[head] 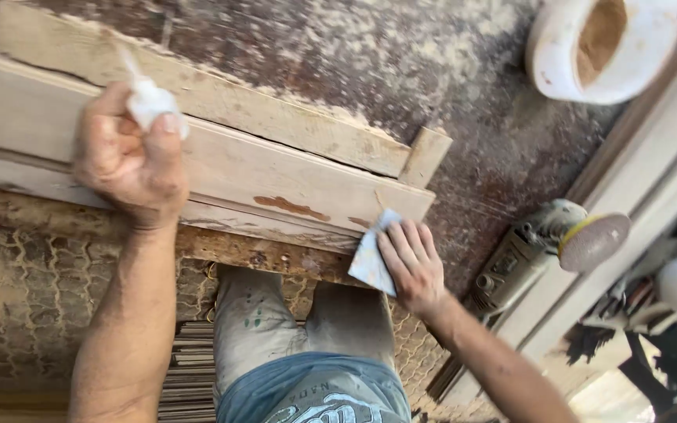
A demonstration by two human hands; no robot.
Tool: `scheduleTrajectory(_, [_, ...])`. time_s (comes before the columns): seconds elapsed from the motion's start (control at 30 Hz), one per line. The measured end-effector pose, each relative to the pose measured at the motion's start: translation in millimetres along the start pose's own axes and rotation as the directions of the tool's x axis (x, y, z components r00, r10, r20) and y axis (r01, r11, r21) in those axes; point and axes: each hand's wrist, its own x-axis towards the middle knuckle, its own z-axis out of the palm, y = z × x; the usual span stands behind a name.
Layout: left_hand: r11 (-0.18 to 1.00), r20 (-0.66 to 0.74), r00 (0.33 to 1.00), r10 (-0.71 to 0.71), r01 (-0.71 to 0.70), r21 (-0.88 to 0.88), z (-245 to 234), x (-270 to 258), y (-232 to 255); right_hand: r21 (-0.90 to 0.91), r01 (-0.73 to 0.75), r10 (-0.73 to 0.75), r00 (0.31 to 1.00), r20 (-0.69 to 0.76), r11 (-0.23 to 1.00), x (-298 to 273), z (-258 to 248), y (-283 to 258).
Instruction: The recorder is applying glue to cracks in a wood plank and then using a power sander to smooth the surface.
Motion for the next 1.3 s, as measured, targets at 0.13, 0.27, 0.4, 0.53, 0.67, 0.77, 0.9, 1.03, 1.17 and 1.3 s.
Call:
scheduleTrajectory(0.13, [0.998, 0.008, 0.999, 0.047, -0.047, 0.044, -9, 3, 15, 0.123, -0.278, 0.241, 0.937, 0.251, 0.953, 69, 9, -56])
scheduleTrajectory(0.27, [0.996, 0.088, 0.996, 0.013, -0.020, 0.082, -15, 1, 11, 0.093, -0.168, 0.119, 0.913, 0.390, 0.982, 147, 31, -110])
scheduleTrajectory(0.4, [0.994, 0.097, 0.992, -0.078, 0.085, -0.074, -17, 2, 7, 0.244, -0.112, 0.085, 0.989, 0.119, 0.963, 106, 34, -81])
scheduleTrajectory(0.53, [0.988, 0.039, 0.993, -0.109, 0.113, -0.107, -13, 7, 12, 0.062, -0.270, 0.268, 0.963, 0.038, 0.961, 33, 12, -41])
scheduleTrajectory(0.67, [0.968, 0.041, 0.995, -0.090, 0.098, -0.233, -14, 1, 0, 0.032, -0.447, 0.401, 0.829, 0.391, 0.894, 97, 29, -85])
scheduleTrajectory(0.77, [0.967, 0.071, 0.990, -0.120, 0.133, -0.218, -19, 1, 1, 0.282, -0.175, 0.151, 0.983, 0.107, 0.943, 146, 40, -112])
scheduleTrajectory(0.9, [0.985, 0.095, 0.987, -0.126, 0.136, -0.106, -34, 0, -3, 0.244, -0.141, 0.123, 0.989, 0.086, 0.960, 146, 23, -98])
scheduleTrajectory(1.03, [0.993, 0.199, 0.975, -0.096, 0.108, -0.051, -41, -1, -4, 0.200, -0.329, 0.342, 0.939, -0.034, 0.923, 28, 41, -58])
scheduleTrajectory(1.17, [0.997, 0.178, 0.982, -0.068, 0.073, -0.021, -50, -7, -19, 0.228, -0.396, 0.426, 0.899, -0.099, 0.889, 62, 29, -67])
scheduleTrajectory(1.3, [0.994, 0.217, 0.971, -0.098, 0.106, -0.024, -49, -3, -9, 0.278, -0.327, 0.362, 0.928, -0.084, 0.903, 101, 4, -68])
